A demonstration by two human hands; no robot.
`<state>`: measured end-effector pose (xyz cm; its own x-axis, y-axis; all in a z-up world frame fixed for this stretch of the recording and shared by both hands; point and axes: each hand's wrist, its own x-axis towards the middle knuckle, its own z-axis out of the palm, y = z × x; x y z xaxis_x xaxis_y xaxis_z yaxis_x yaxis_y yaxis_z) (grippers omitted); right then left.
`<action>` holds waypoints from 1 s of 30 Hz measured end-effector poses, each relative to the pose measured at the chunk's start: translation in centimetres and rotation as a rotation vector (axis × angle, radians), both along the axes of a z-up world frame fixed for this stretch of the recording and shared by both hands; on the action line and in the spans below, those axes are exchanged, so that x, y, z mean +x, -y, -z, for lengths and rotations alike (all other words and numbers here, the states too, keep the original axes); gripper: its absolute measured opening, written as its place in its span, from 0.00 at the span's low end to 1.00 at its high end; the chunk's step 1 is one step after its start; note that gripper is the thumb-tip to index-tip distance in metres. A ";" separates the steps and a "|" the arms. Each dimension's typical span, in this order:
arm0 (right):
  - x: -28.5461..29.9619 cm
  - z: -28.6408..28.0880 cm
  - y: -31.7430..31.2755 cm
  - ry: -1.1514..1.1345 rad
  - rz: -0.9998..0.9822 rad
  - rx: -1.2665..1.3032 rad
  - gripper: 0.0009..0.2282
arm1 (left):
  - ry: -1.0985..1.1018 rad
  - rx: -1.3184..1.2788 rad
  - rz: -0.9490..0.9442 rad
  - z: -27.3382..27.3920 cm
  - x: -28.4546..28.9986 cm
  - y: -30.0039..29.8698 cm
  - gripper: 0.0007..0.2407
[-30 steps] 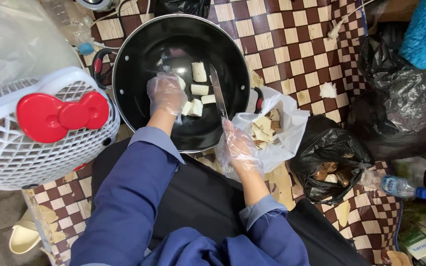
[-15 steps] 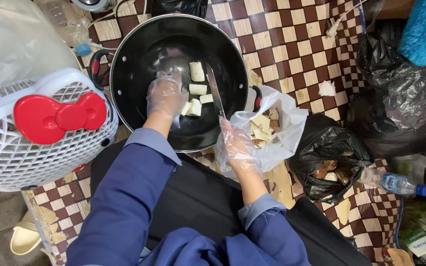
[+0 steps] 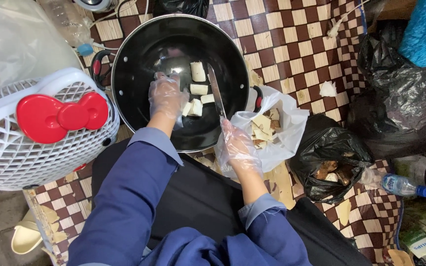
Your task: Cutting blocks of food into smaller pieces using a knife and placing them into a wok for preparation.
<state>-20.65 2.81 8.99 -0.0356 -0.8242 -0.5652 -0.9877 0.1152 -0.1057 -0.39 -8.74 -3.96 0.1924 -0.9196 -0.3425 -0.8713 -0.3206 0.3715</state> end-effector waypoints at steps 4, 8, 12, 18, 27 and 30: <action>-0.5 0.9 0.2 -0.101 -0.150 -0.010 0.26 | 0.013 -0.009 -0.048 0.7 -0.1 0.1 0.16; 0.4 -0.9 0.5 0.009 -0.003 0.031 0.30 | -0.209 -0.069 -0.198 -2.7 0.5 -0.9 0.12; 0.7 -1.4 0.5 0.008 0.011 0.028 0.29 | -0.367 -0.230 -0.451 0.0 2.0 -0.2 0.11; -0.2 -0.3 -0.1 -0.002 -0.108 -0.018 0.25 | -1.778 -0.132 -1.187 -3.1 4.0 0.7 0.18; 2.4 -4.8 0.7 0.341 0.571 -0.035 0.33 | -2.109 -0.059 -0.897 -6.0 3.9 -0.4 0.07; -0.2 -1.1 0.4 0.368 0.592 -0.069 0.30 | -1.995 -0.216 -0.417 -10.3 3.5 -3.6 0.32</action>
